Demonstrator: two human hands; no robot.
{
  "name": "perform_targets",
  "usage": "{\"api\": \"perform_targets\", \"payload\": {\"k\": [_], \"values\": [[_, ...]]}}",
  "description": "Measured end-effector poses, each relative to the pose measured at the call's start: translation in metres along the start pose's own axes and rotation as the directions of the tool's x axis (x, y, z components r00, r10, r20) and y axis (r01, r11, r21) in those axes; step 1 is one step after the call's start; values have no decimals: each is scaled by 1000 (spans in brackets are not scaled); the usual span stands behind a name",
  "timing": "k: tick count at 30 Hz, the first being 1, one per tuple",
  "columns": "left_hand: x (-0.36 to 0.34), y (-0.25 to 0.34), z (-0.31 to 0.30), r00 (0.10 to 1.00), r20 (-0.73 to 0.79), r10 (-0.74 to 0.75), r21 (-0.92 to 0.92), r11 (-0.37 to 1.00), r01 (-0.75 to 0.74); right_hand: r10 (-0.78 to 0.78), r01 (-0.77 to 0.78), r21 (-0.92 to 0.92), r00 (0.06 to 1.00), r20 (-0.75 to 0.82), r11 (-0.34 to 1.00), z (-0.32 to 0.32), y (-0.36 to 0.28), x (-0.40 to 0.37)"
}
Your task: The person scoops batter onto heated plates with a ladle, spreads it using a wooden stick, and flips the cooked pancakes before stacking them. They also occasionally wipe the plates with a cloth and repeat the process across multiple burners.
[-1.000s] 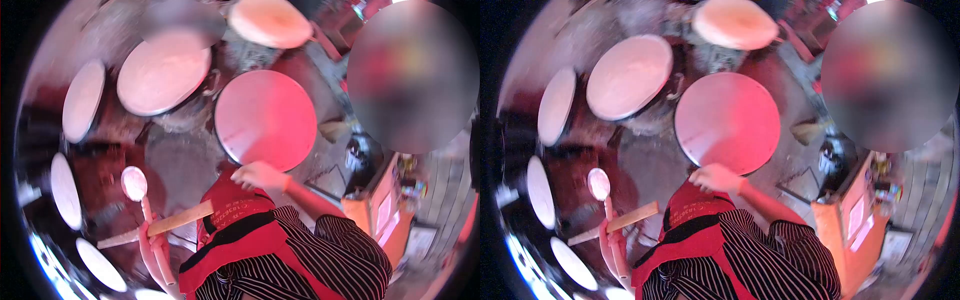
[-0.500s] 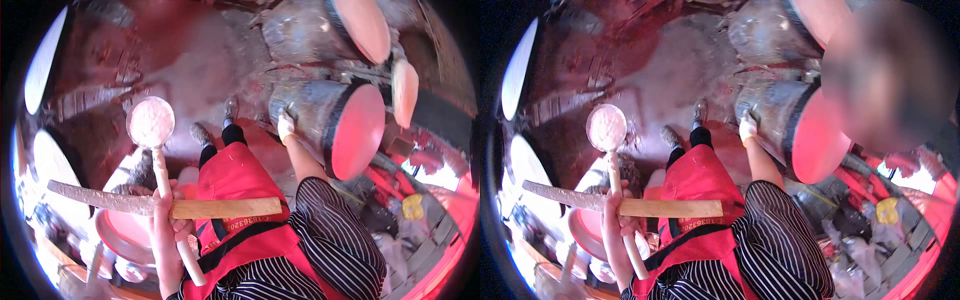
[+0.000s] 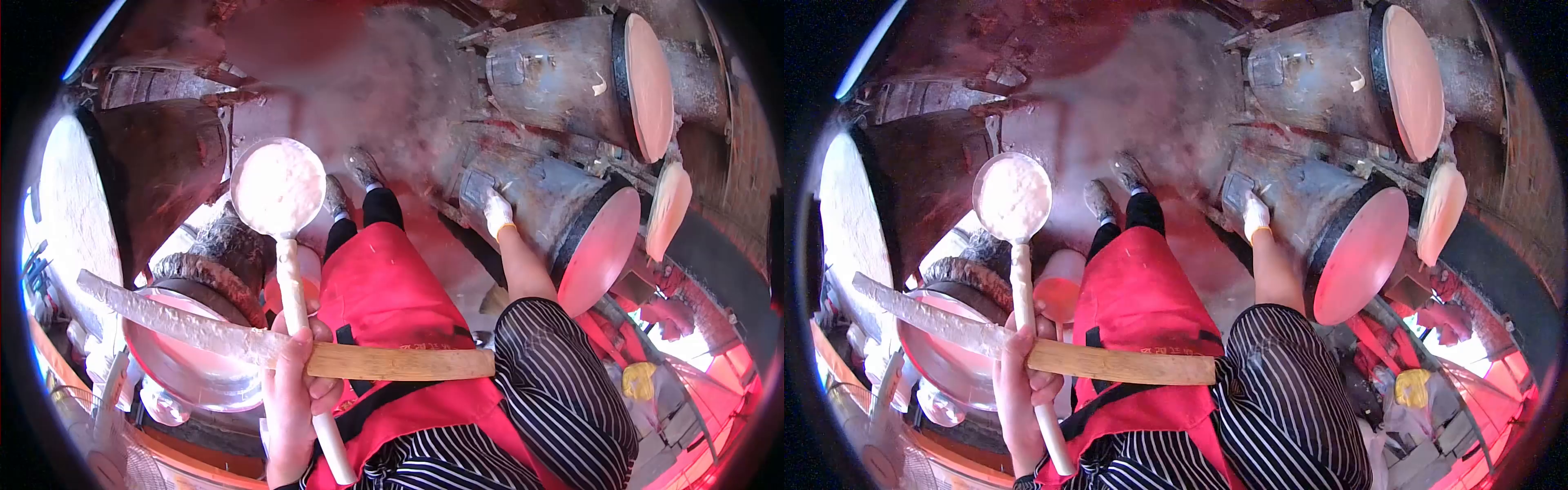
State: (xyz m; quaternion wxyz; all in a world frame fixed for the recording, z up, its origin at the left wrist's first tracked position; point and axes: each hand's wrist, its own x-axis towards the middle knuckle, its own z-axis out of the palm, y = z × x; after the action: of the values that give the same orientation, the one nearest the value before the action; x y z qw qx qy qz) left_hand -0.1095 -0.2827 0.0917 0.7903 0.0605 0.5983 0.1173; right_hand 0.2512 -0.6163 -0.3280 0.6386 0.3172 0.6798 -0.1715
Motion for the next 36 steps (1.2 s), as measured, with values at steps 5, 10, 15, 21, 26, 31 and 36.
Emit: {"api": "perform_targets", "payload": {"k": [5, 10, 15, 21, 26, 31, 36], "values": [[-13, 3, -3, 999, 35, 32, -90, 995, -29, 310, -262, 899, 939, 152, 352, -81, 80, -27], [-22, -12, -23, 977, -8, 212, -265, 942, -206, -207, 136, 315, 507, -837, -940, -338, 215, -237], [-42, -37, -64, 889, -199, 412, -422, 783, -457, -229, 784, 165, 365, -902, 599, -476, 168, -398], [-71, -94, -196, 725, -515, 458, -638, 360, -681, 13, 978, 167, 166, -986, 126, -527, 94, -329], [3, -157, -396, -176, -565, 806, 811, 582, 64, -71, 833, 118, 185, -980, 541, -565, 31, -271], [20, -159, -510, 365, -145, 920, 966, 51, 254, -152, 801, 153, 290, -945, 579, -623, -37, -266], [176, -177, -522, 424, -852, 306, 63, 865, -498, -134, 584, 107, 354, -926, 805, -676, -108, -212]]}}
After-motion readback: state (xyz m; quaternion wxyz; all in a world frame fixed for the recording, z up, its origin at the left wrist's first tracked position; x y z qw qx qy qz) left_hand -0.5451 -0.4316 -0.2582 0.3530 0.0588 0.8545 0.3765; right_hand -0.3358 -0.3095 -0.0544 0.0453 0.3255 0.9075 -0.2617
